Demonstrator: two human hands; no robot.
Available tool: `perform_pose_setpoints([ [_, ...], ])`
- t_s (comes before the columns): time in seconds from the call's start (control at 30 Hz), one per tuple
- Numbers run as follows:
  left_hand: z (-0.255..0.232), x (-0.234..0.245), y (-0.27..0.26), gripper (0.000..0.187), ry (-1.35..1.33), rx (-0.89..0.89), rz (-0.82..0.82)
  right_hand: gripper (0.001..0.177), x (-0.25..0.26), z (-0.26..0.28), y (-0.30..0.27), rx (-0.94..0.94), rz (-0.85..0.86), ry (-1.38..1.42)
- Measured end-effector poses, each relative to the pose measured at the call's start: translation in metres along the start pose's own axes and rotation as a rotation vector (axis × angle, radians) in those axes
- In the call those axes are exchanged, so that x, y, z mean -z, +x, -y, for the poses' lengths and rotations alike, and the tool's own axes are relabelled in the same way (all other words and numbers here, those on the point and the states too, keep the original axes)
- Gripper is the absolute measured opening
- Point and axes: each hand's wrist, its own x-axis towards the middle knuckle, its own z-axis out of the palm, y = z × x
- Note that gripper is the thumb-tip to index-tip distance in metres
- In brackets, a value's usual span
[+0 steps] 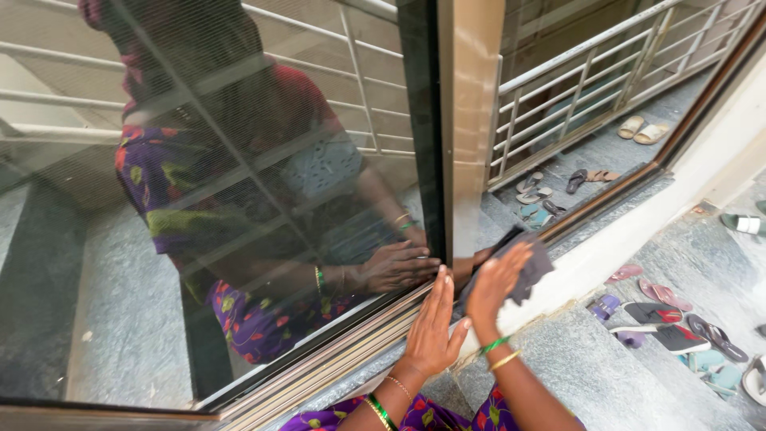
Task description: The person sits on the floor and wipes the lower metal frame of a sliding window with a gray cloth. They repeatedly rub the bottom track and the vertical side of the frame, folding the cloth occasionally to continue cleaning.
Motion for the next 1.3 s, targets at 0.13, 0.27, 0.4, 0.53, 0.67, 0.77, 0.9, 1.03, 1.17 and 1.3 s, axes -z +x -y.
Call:
perform_pose_setpoints([
  [0.13,0.001,-0.013,-0.002,0.070,-0.108,-0.041,-0.114,0.069,0.008,-0.002,-0.046,0.338,0.171,0.095],
  [0.27,0.000,-0.022,0.007,0.070,0.106,-0.174,-0.130,0.069,0.010,-0.013,-0.002,0.584,0.169,0.059],
  [0.4,-0.012,-0.018,0.045,0.065,0.345,-0.295,-0.126,0.067,0.014,-0.009,0.070,0.689,0.004,-0.018],
  [0.53,-0.025,-0.002,0.077,0.061,0.615,-0.367,-0.208,0.073,0.016,0.000,0.095,0.487,-0.153,0.035],
  [0.67,-0.032,0.006,0.086,0.061,0.706,-0.428,-0.276,0.073,0.012,0.004,0.071,0.198,-0.175,0.113],
  [0.77,-0.037,0.015,0.081,0.060,0.714,-0.438,-0.232,0.069,0.006,0.004,0.044,0.169,-0.031,0.032],
  [0.9,-0.053,0.038,0.087,0.053,0.816,-0.536,-0.172,0.063,0.004,0.008,0.024,0.368,0.135,0.165],
  [1.03,-0.077,0.060,0.119,0.056,0.880,-0.547,-0.016,0.052,0.027,0.021,0.094,0.128,0.360,-0.203],
  [1.17,-0.099,0.079,0.142,0.056,1.039,-0.582,-0.063,0.054,0.040,0.033,0.145,0.144,0.169,-0.034],
  [1.3,-0.109,0.078,0.145,0.062,1.140,-0.538,-0.049,0.071,0.036,0.024,0.125,0.476,-0.181,0.120],
])
